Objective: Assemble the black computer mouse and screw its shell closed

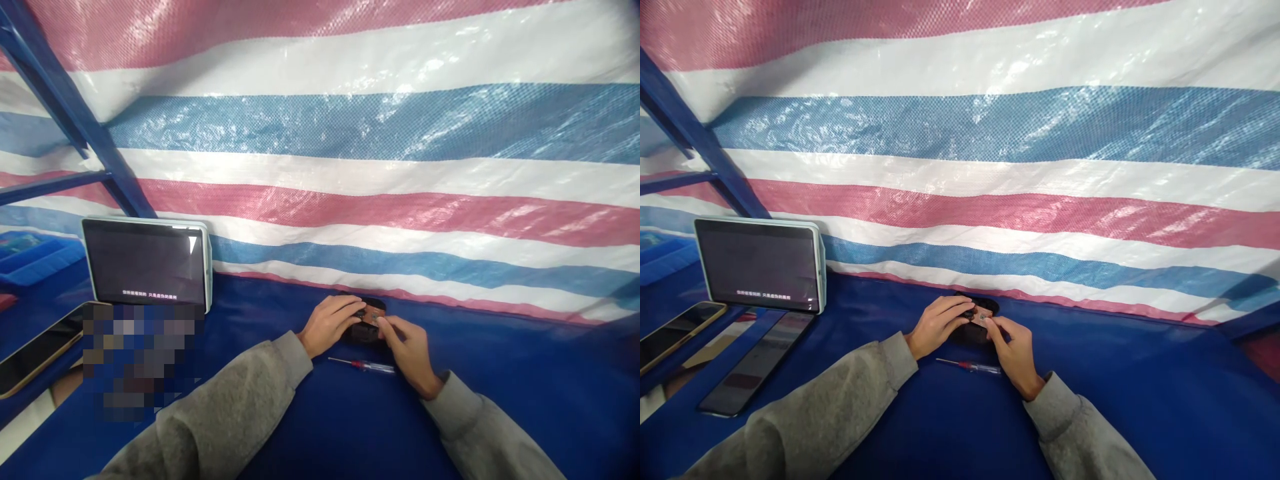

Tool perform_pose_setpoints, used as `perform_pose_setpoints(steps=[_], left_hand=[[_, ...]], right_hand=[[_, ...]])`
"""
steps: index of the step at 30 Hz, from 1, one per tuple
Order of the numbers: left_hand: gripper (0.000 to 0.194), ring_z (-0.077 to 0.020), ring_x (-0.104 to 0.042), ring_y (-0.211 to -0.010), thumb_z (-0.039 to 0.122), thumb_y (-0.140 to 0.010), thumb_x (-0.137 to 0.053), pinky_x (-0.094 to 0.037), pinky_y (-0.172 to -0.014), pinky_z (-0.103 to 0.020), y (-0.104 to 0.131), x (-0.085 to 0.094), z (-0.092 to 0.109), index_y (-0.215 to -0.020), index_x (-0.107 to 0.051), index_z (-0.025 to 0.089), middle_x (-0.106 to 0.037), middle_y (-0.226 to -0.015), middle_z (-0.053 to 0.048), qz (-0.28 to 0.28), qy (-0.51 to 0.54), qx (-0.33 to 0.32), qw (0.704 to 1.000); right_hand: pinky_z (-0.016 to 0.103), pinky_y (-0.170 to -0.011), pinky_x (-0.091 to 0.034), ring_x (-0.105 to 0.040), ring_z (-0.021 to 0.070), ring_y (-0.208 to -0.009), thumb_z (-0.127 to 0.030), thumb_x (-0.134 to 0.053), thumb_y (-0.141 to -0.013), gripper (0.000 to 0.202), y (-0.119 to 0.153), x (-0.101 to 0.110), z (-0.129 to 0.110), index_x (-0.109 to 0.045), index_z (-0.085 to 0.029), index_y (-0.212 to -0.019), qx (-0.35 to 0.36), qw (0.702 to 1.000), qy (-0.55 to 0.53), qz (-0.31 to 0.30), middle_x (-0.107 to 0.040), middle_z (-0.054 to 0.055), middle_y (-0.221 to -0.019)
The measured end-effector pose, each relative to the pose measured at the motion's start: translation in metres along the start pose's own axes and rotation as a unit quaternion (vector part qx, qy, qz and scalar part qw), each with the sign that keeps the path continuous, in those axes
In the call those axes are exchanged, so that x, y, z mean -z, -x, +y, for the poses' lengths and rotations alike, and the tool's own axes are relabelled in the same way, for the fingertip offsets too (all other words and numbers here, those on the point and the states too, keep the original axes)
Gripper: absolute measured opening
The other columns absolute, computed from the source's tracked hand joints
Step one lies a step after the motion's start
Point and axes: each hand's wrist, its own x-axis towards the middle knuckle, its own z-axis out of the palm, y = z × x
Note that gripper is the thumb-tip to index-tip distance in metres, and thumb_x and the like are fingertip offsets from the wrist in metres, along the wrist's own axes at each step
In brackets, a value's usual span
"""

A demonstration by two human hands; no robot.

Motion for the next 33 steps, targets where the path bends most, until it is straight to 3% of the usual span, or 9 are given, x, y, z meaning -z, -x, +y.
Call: perform_pose_setpoints(steps=[3, 6, 12, 33], left_hand=[[0.023, -0.0216, -0.063, -0.104, 0.026, -0.098, -0.051, -0.051, -0.087, -0.038, 0.001, 0.004, 0.002, -0.117, -0.059, 0.018, -0.068, -0.112, -0.010, 0.013, -0.010, 0.009, 1.000], [0.020, -0.0227, -0.064, -0.093, 0.025, -0.093, -0.054, -0.048, -0.078, -0.038, 0.002, 0.007, 0.004, -0.109, -0.061, 0.015, -0.069, -0.101, -0.010, -0.032, -0.032, 0.000, 0.999], [0.018, -0.0234, -0.061, -0.087, 0.023, -0.086, -0.058, -0.044, -0.075, -0.037, 0.001, 0.007, 0.008, -0.101, -0.062, 0.014, -0.068, -0.095, -0.009, -0.108, -0.063, 0.008, 0.992], [0.020, -0.0225, -0.064, -0.081, 0.025, -0.082, -0.057, -0.043, -0.072, -0.036, 0.003, 0.003, 0.011, -0.099, -0.062, 0.015, -0.068, -0.091, -0.007, -0.129, -0.096, 0.021, 0.987]], right_hand=[[0.025, -0.061, -0.044, -0.057, 0.0138, -0.060, -0.038, -0.049, -0.093, 0.030, 0.001, 0.001, 0.001, -0.067, -0.019, -0.079, 0.002, 0.999, -0.001, 0.033, -0.060, -0.001, -0.063], [0.025, -0.060, -0.044, -0.054, 0.0130, -0.056, -0.037, -0.046, -0.095, 0.030, 0.002, 0.002, 0.004, -0.068, -0.018, -0.088, -0.012, 0.998, -0.013, 0.055, -0.055, -0.002, -0.061], [0.025, -0.057, -0.042, -0.049, 0.0124, -0.053, -0.038, -0.045, -0.095, 0.032, 0.004, 0.000, 0.005, -0.067, -0.019, -0.082, -0.025, 0.998, -0.015, 0.049, -0.053, -0.002, -0.060], [0.026, -0.059, -0.044, -0.054, 0.0137, -0.055, -0.036, -0.047, -0.094, 0.031, 0.001, 0.003, 0.001, -0.069, -0.019, -0.080, -0.007, 0.999, 0.005, 0.045, -0.057, -0.002, -0.059]])
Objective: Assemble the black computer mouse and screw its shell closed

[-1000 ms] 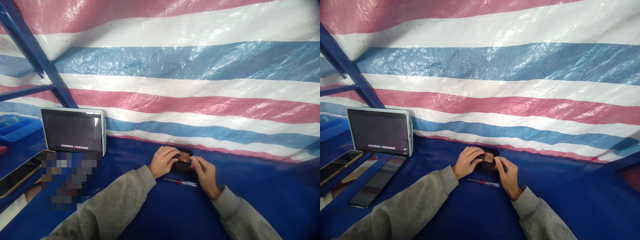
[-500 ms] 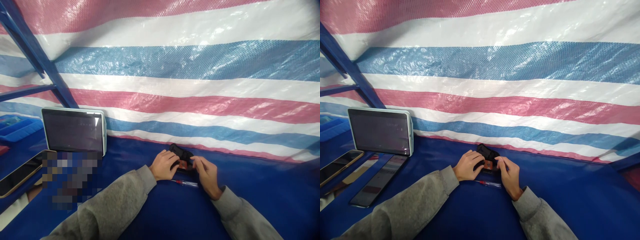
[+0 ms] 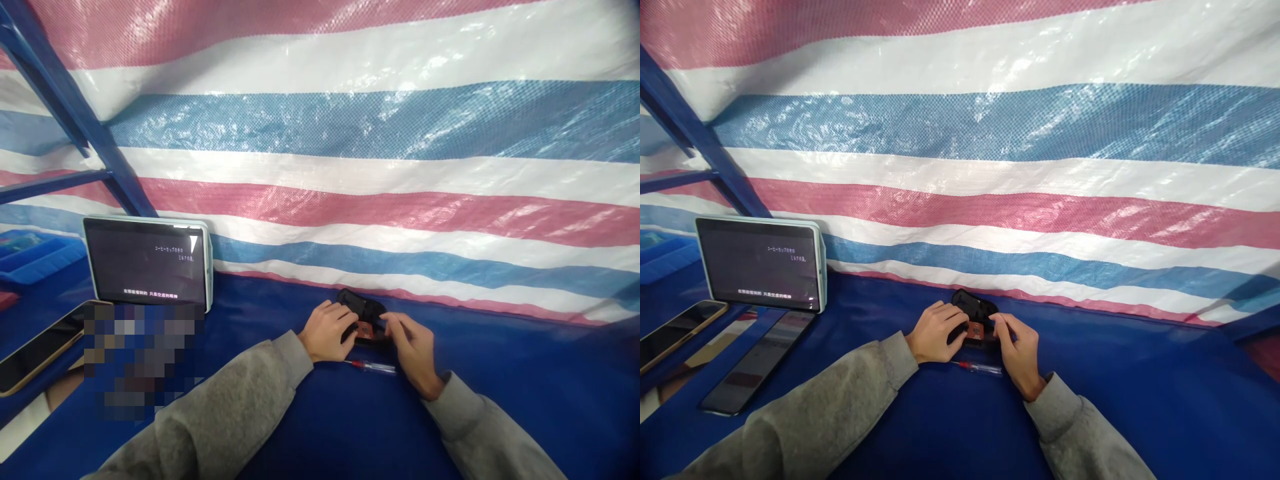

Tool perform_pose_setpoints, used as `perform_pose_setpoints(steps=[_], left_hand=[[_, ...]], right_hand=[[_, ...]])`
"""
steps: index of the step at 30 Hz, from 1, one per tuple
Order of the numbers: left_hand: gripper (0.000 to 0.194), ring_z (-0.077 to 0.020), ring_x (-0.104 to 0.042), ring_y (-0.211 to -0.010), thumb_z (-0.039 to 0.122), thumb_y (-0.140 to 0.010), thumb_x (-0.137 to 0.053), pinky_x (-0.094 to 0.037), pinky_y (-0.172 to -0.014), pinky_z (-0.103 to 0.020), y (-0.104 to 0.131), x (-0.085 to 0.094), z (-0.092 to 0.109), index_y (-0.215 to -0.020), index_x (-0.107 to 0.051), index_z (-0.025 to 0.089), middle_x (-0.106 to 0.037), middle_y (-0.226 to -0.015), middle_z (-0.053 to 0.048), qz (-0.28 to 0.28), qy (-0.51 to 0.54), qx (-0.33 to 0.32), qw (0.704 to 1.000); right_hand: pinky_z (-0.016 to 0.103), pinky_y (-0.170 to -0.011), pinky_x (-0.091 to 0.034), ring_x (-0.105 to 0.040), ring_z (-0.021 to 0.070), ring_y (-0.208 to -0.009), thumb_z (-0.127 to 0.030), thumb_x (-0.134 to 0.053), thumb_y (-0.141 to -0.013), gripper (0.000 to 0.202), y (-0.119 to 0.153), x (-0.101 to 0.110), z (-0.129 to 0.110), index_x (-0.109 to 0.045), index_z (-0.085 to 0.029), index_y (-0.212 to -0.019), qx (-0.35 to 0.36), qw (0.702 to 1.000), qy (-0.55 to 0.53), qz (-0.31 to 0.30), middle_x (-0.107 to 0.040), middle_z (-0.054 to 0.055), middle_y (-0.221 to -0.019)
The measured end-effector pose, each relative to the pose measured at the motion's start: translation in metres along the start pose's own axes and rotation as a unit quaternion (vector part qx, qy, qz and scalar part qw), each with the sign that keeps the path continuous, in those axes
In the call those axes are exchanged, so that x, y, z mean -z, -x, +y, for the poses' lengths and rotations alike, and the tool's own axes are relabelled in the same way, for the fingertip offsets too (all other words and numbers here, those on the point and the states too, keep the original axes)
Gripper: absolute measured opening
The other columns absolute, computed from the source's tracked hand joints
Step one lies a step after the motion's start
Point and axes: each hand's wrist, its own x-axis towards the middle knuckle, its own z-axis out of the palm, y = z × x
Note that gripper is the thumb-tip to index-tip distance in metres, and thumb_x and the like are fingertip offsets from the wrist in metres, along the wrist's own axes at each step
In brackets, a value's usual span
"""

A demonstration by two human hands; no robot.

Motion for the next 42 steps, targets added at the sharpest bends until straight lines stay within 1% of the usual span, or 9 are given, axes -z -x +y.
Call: perform_pose_setpoints(steps=[7, 10, 14, 21, 26, 30, 35, 38, 42], left_hand=[[0.019, -0.0219, -0.065, -0.085, 0.023, -0.088, -0.055, -0.044, -0.076, -0.036, 0.000, -0.002, -0.002, -0.103, -0.062, 0.016, -0.069, -0.095, -0.008, 0.010, 0.008, -0.001, 1.000], [0.020, -0.0222, -0.064, -0.085, 0.025, -0.086, -0.056, -0.043, -0.074, -0.036, 0.000, -0.001, -0.002, -0.102, -0.062, 0.015, -0.069, -0.095, -0.009, 0.025, 0.012, -0.015, 1.000], [0.018, -0.0219, -0.063, -0.082, 0.024, -0.082, -0.057, -0.041, -0.072, -0.036, 0.001, 0.001, -0.002, -0.096, -0.063, 0.015, -0.068, -0.091, -0.009, 0.011, 0.015, -0.026, 0.999], [0.022, -0.0234, -0.063, -0.087, 0.024, -0.081, -0.059, -0.041, -0.075, -0.037, 0.001, -0.001, -0.002, -0.102, -0.062, 0.015, -0.068, -0.096, -0.009, -0.008, 0.018, -0.001, 1.000], [0.018, -0.0233, -0.064, -0.087, 0.024, -0.083, -0.061, -0.044, -0.075, -0.036, 0.000, 0.000, -0.002, -0.099, -0.063, 0.017, -0.069, -0.095, -0.008, -0.006, 0.047, 0.033, 0.998], [0.016, -0.0232, -0.064, -0.088, 0.023, -0.083, -0.064, -0.046, -0.077, -0.036, -0.001, -0.003, -0.005, -0.098, -0.063, 0.018, -0.070, -0.094, -0.006, 0.001, 0.074, 0.059, 0.996], [0.019, -0.0225, -0.063, -0.091, 0.017, -0.080, -0.067, -0.048, -0.080, -0.035, -0.001, -0.005, -0.007, -0.098, -0.063, 0.018, -0.070, -0.094, -0.004, -0.025, 0.093, 0.078, 0.992], [0.019, -0.0240, -0.061, -0.095, 0.018, -0.079, -0.069, -0.046, -0.082, -0.037, -0.002, -0.003, -0.006, -0.097, -0.063, 0.018, -0.069, -0.098, -0.005, -0.028, 0.079, 0.081, 0.993], [0.018, -0.0228, -0.059, -0.092, 0.022, -0.080, -0.070, -0.044, -0.080, -0.037, -0.002, -0.001, -0.005, -0.097, -0.063, 0.019, -0.067, -0.103, -0.004, -0.037, 0.060, 0.084, 0.994]], right_hand=[[0.027, -0.060, -0.045, -0.056, 0.0147, -0.057, -0.037, -0.047, -0.093, 0.032, 0.000, -0.001, -0.001, -0.068, -0.019, -0.078, 0.006, 1.000, -0.002, 0.000, -0.057, -0.001, -0.059], [0.027, -0.061, -0.045, -0.056, 0.0150, -0.057, -0.037, -0.047, -0.094, 0.032, 0.000, -0.001, 0.001, -0.068, -0.020, -0.079, 0.006, 1.000, 0.000, -0.001, -0.057, -0.001, -0.059], [0.027, -0.060, -0.045, -0.055, 0.0148, -0.057, -0.037, -0.046, -0.094, 0.032, 0.001, -0.001, 0.002, -0.068, -0.019, -0.080, 0.002, 1.000, -0.001, -0.005, -0.057, -0.001, -0.059], [0.027, -0.059, -0.044, -0.053, 0.0136, -0.054, -0.037, -0.046, -0.094, 0.032, 0.000, -0.001, 0.001, -0.068, -0.020, -0.079, 0.000, 1.000, -0.002, -0.009, -0.056, -0.002, -0.058], [0.028, -0.061, -0.045, -0.055, 0.0141, -0.056, -0.036, -0.047, -0.094, 0.031, 0.001, -0.001, 0.002, -0.069, -0.020, -0.080, 0.004, 1.000, 0.006, -0.003, -0.058, -0.001, -0.060], [0.031, -0.070, -0.048, -0.060, 0.0174, -0.073, -0.033, -0.051, -0.092, 0.022, 0.000, -0.003, 0.008, -0.069, -0.020, -0.087, 0.038, 0.999, 0.025, 0.020, -0.066, 0.004, -0.081], [0.043, -0.096, -0.045, -0.057, 0.0241, -0.108, -0.031, -0.053, -0.090, 0.021, -0.003, -0.007, 0.018, -0.068, -0.023, -0.100, 0.067, 0.994, 0.081, 0.030, -0.061, 0.010, -0.111], [0.047, -0.101, -0.042, -0.053, 0.0254, -0.115, -0.031, -0.052, -0.089, 0.022, -0.004, -0.008, 0.023, -0.067, -0.022, -0.102, 0.061, 0.994, 0.095, 0.013, -0.059, 0.011, -0.119], [0.047, -0.102, -0.043, -0.054, 0.0262, -0.117, -0.031, -0.053, -0.088, 0.021, -0.004, -0.011, 0.028, -0.068, -0.022, -0.100, 0.052, 0.993, 0.099, -0.022, -0.058, 0.011, -0.123]])
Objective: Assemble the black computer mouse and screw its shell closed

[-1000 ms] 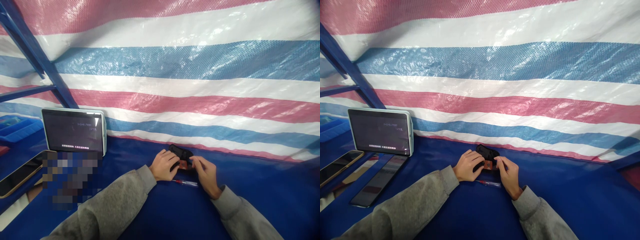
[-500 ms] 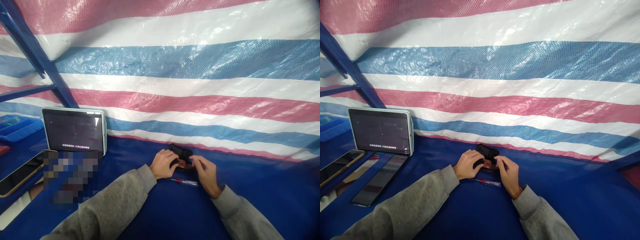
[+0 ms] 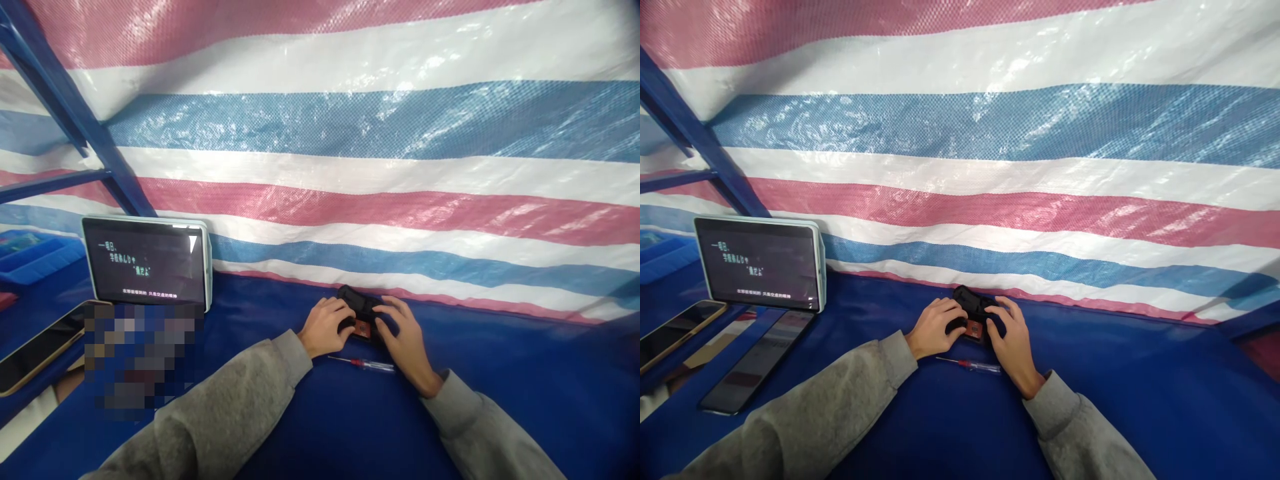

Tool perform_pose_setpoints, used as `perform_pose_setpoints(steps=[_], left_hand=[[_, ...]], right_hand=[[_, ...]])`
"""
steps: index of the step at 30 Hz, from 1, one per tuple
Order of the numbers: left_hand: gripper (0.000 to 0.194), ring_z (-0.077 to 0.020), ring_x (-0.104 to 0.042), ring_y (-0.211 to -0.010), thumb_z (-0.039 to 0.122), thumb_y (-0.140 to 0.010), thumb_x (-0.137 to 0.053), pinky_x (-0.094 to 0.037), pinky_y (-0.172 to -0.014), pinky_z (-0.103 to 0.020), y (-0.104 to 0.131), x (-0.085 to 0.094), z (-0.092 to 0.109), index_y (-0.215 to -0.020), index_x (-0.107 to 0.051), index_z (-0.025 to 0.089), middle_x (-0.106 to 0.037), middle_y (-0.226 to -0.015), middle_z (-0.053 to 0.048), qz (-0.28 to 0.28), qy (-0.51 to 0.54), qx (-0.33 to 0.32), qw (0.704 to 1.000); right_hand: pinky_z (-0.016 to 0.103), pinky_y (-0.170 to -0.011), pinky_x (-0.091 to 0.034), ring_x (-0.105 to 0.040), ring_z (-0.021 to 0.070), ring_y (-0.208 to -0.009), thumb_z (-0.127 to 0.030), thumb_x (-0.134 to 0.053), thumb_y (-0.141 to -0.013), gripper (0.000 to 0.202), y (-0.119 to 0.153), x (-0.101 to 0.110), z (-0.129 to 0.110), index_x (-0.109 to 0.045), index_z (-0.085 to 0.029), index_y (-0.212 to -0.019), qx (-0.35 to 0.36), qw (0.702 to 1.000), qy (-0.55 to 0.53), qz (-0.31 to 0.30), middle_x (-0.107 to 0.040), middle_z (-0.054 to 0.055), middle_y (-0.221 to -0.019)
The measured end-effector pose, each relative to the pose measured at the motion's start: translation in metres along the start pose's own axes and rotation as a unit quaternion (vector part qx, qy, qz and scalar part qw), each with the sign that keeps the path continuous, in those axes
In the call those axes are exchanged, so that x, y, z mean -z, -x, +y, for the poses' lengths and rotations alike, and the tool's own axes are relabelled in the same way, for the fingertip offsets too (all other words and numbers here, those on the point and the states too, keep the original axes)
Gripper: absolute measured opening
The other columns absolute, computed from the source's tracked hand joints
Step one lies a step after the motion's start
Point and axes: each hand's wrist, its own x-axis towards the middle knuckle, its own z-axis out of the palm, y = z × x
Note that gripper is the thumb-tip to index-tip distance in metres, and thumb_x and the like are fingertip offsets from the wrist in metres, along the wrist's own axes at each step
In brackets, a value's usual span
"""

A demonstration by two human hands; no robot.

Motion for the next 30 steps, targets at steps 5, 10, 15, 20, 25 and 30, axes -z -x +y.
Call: perform_pose_setpoints(steps=[5, 10, 15, 20, 25, 30], left_hand=[[0.017, -0.0220, -0.058, -0.092, 0.021, -0.082, -0.069, -0.041, -0.079, -0.036, 0.000, -0.001, 0.001, -0.097, -0.062, 0.019, -0.066, -0.101, -0.003, -0.029, -0.032, 0.000, 0.999], [0.017, -0.0217, -0.057, -0.095, 0.023, -0.087, -0.065, -0.041, -0.080, -0.035, 0.000, -0.003, 0.000, -0.103, -0.063, 0.020, -0.064, -0.104, -0.004, -0.043, -0.041, 0.008, 0.998], [0.017, -0.0219, -0.058, -0.098, 0.027, -0.088, -0.067, -0.042, -0.085, -0.036, -0.002, -0.006, -0.004, -0.104, -0.065, 0.022, -0.064, -0.107, -0.003, -0.038, 0.002, 0.038, 0.999], [0.021, -0.0225, -0.059, -0.098, 0.032, -0.089, -0.064, -0.044, -0.089, -0.038, -0.001, -0.003, -0.004, -0.107, -0.064, 0.022, -0.064, -0.107, -0.004, -0.014, 0.030, 0.033, 0.999], [0.044, -0.0249, -0.049, -0.123, 0.023, -0.094, -0.052, -0.040, -0.103, -0.040, 0.002, 0.001, -0.002, -0.137, -0.045, 0.024, -0.050, -0.132, -0.010, 0.127, 0.029, 0.033, 0.991], [0.059, -0.0288, -0.036, -0.136, 0.025, -0.094, -0.056, -0.037, -0.106, -0.044, 0.000, -0.001, -0.005, -0.148, -0.031, 0.028, -0.034, -0.150, -0.012, 0.129, -0.016, -0.023, 0.991]], right_hand=[[0.046, -0.100, -0.045, -0.057, 0.0254, -0.114, -0.026, -0.051, -0.087, 0.022, -0.002, -0.003, 0.004, -0.068, -0.021, -0.099, -0.003, 1.000, 0.000, -0.020, -0.061, 0.010, -0.123], [0.043, -0.094, -0.047, -0.062, 0.0235, -0.103, -0.025, -0.051, -0.087, 0.021, -0.009, 0.001, 0.010, -0.065, -0.021, -0.102, -0.005, 0.999, 0.013, -0.038, -0.064, 0.009, -0.111], [0.041, -0.094, -0.047, -0.062, 0.0235, -0.103, -0.030, -0.054, -0.088, 0.016, -0.013, 0.003, 0.017, -0.066, -0.021, -0.092, -0.007, 0.999, 0.010, -0.040, -0.063, 0.010, -0.112], [0.040, -0.098, -0.045, -0.062, 0.0228, -0.108, -0.036, -0.052, -0.091, 0.019, -0.014, 0.007, 0.014, -0.064, -0.022, -0.096, -0.010, 0.999, -0.027, -0.015, -0.066, 0.009, -0.117], [0.038, -0.093, -0.048, -0.065, 0.0224, -0.099, -0.043, -0.055, -0.090, 0.026, -0.017, 0.017, 0.003, -0.063, -0.021, -0.103, -0.045, 0.997, -0.061, 0.006, -0.070, 0.007, -0.105], [0.033, -0.079, -0.053, -0.068, 0.0196, -0.083, -0.048, -0.055, -0.088, 0.031, -0.022, 0.022, -0.011, -0.064, -0.020, -0.097, -0.096, 0.982, -0.161, -0.041, -0.072, 0.004, -0.093]])
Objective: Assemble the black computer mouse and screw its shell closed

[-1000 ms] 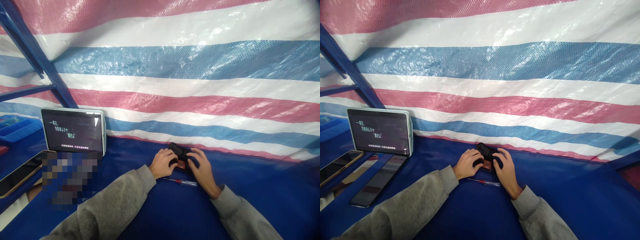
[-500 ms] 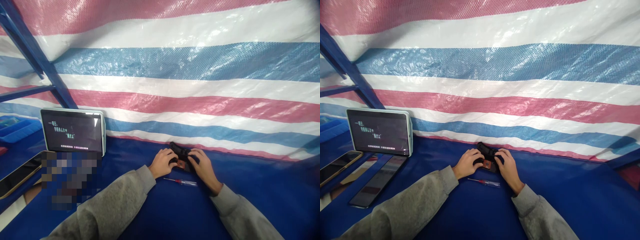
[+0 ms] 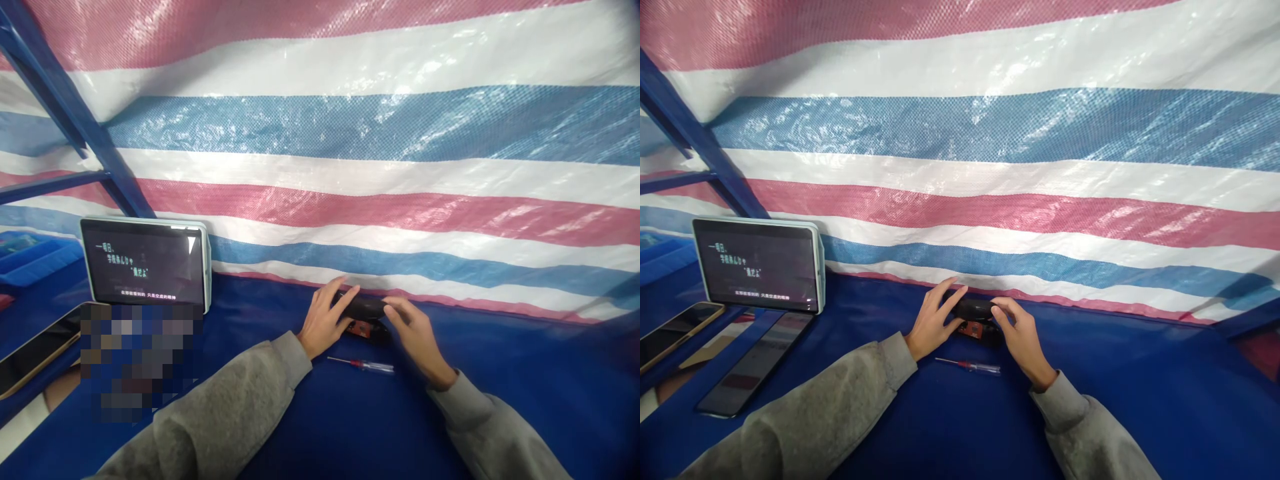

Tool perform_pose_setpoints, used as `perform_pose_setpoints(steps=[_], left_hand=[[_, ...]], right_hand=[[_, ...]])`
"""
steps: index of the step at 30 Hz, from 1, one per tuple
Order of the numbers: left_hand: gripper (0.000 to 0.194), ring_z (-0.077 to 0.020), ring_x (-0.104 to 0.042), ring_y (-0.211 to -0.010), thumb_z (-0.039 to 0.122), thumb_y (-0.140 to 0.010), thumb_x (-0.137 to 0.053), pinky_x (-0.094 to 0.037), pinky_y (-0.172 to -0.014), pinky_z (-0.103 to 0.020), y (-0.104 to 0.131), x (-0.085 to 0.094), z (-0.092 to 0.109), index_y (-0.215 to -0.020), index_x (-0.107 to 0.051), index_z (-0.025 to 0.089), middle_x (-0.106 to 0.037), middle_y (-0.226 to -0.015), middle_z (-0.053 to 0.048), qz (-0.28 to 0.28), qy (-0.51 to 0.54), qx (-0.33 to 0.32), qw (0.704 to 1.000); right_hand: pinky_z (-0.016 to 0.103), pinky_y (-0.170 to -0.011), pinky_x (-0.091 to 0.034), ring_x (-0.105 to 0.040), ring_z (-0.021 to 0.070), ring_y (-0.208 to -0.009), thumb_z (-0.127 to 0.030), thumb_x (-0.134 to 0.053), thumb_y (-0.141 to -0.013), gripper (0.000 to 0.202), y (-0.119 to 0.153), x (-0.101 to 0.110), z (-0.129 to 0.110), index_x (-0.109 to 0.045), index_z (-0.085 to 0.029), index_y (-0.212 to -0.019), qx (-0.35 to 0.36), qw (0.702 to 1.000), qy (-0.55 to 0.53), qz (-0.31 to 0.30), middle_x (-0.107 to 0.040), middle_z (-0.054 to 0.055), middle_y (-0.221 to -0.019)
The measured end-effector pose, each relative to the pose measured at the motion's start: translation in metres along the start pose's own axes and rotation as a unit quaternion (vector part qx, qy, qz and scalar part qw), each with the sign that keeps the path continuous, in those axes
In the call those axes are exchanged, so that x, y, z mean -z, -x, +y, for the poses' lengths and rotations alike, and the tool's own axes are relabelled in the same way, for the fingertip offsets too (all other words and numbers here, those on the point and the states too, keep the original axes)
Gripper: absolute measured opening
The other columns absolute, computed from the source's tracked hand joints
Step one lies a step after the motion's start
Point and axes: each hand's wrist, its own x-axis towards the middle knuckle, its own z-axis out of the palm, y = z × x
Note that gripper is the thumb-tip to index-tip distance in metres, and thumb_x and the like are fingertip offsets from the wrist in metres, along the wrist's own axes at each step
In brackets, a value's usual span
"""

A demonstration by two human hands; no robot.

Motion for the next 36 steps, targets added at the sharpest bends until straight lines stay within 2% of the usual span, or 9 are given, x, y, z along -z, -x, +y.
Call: perform_pose_setpoints(steps=[4, 6, 10, 12, 15, 18, 21, 26, 36], left_hand=[[0.058, -0.0254, -0.045, -0.130, 0.034, -0.095, -0.057, -0.039, -0.104, -0.040, 0.000, -0.002, -0.003, -0.147, -0.032, 0.029, -0.046, -0.142, -0.010, 0.002, 0.010, 0.001, 1.000], [0.059, -0.0250, -0.048, -0.127, 0.041, -0.092, -0.060, -0.039, -0.103, -0.039, 0.001, -0.003, -0.003, -0.145, -0.036, 0.029, -0.050, -0.138, -0.010, -0.006, 0.020, 0.002, 1.000], [0.065, -0.0257, -0.053, -0.122, 0.056, -0.085, -0.064, -0.039, -0.103, -0.039, 0.002, -0.005, -0.005, -0.140, -0.045, 0.027, -0.057, -0.132, -0.010, -0.038, 0.048, 0.004, 0.998], [0.067, -0.0257, -0.053, -0.123, 0.057, -0.083, -0.066, -0.037, -0.105, -0.039, 0.001, -0.005, -0.005, -0.139, -0.046, 0.027, -0.058, -0.132, -0.009, -0.061, 0.069, 0.012, 0.996], [0.076, -0.0270, -0.048, -0.127, 0.058, -0.077, -0.072, -0.034, -0.108, -0.040, -0.002, -0.004, -0.006, -0.141, -0.043, 0.029, -0.055, -0.137, -0.006, -0.121, 0.104, 0.054, 0.986], [0.096, -0.0302, -0.047, -0.128, 0.057, -0.067, -0.080, -0.034, -0.108, -0.043, -0.005, -0.003, -0.007, -0.147, -0.032, 0.031, -0.049, -0.142, -0.006, -0.193, 0.135, 0.101, 0.967], [0.097, -0.0301, -0.048, -0.127, 0.048, -0.067, -0.082, -0.033, -0.108, -0.044, -0.007, -0.002, -0.006, -0.147, -0.030, 0.030, -0.052, -0.140, -0.006, -0.221, 0.141, 0.105, 0.959], [0.087, -0.0293, -0.047, -0.128, 0.048, -0.072, -0.079, -0.033, -0.108, -0.044, -0.006, -0.001, -0.005, -0.144, -0.034, 0.029, -0.052, -0.139, -0.007, -0.215, 0.124, 0.104, 0.963], [0.086, -0.0297, -0.051, -0.123, 0.039, -0.070, -0.081, -0.038, -0.105, -0.046, -0.006, -0.001, -0.002, -0.143, -0.035, 0.028, -0.055, -0.134, -0.008, -0.206, 0.101, 0.094, 0.969]], right_hand=[[0.032, -0.069, -0.054, -0.066, 0.0182, -0.067, -0.051, -0.053, -0.089, 0.034, -0.003, 0.003, -0.007, -0.064, -0.018, -0.092, -0.036, 0.998, -0.031, -0.028, -0.069, 0.002, -0.073], [0.034, -0.074, -0.055, -0.068, 0.0196, -0.074, -0.049, -0.051, -0.091, 0.034, -0.003, 0.007, -0.009, -0.064, -0.018, -0.097, -0.018, 1.000, 0.008, -0.024, -0.071, 0.004, -0.080], [0.040, -0.097, -0.049, -0.061, 0.0254, -0.112, -0.046, -0.061, -0.085, 0.046, -0.001, 0.012, -0.007, -0.060, -0.021, -0.124, 0.138, 0.975, 0.155, -0.074, -0.063, 0.010, -0.126], [0.042, -0.101, -0.047, -0.058, 0.0271, -0.119, -0.046, -0.064, -0.083, 0.056, 0.001, 0.013, -0.004, -0.055, -0.021, -0.132, 0.207, 0.948, 0.209, -0.118, -0.059, 0.011, -0.133], [0.045, -0.099, -0.049, -0.060, 0.0275, -0.116, -0.045, -0.061, -0.086, 0.056, 0.001, 0.015, -0.002, -0.051, -0.021, -0.136, 0.240, 0.927, 0.258, -0.131, -0.063, 0.012, -0.129], [0.043, -0.097, -0.051, -0.062, 0.0265, -0.114, -0.044, -0.057, -0.089, 0.053, -0.002, 0.019, -0.003, -0.050, -0.022, -0.138, 0.241, 0.921, 0.271, -0.139, -0.064, 0.011, -0.127], [0.039, -0.094, -0.053, -0.064, 0.0240, -0.111, -0.042, -0.053, -0.092, 0.053, -0.004, 0.023, -0.005, -0.047, -0.023, -0.141, 0.235, 0.920, 0.266, -0.164, -0.063, 0.010, -0.128], [0.040, -0.093, -0.054, -0.065, 0.0243, -0.110, -0.042, -0.052, -0.092, 0.054, -0.003, 0.021, 0.003, -0.045, -0.027, -0.144, 0.212, 0.916, 0.275, -0.200, -0.060, 0.010, -0.133], [0.046, -0.098, -0.050, -0.062, 0.0274, -0.115, -0.037, -0.058, -0.088, 0.053, -0.002, 0.016, 0.006, -0.051, -0.030, -0.140, 0.169, 0.913, 0.276, -0.250, -0.058, 0.010, -0.137]])
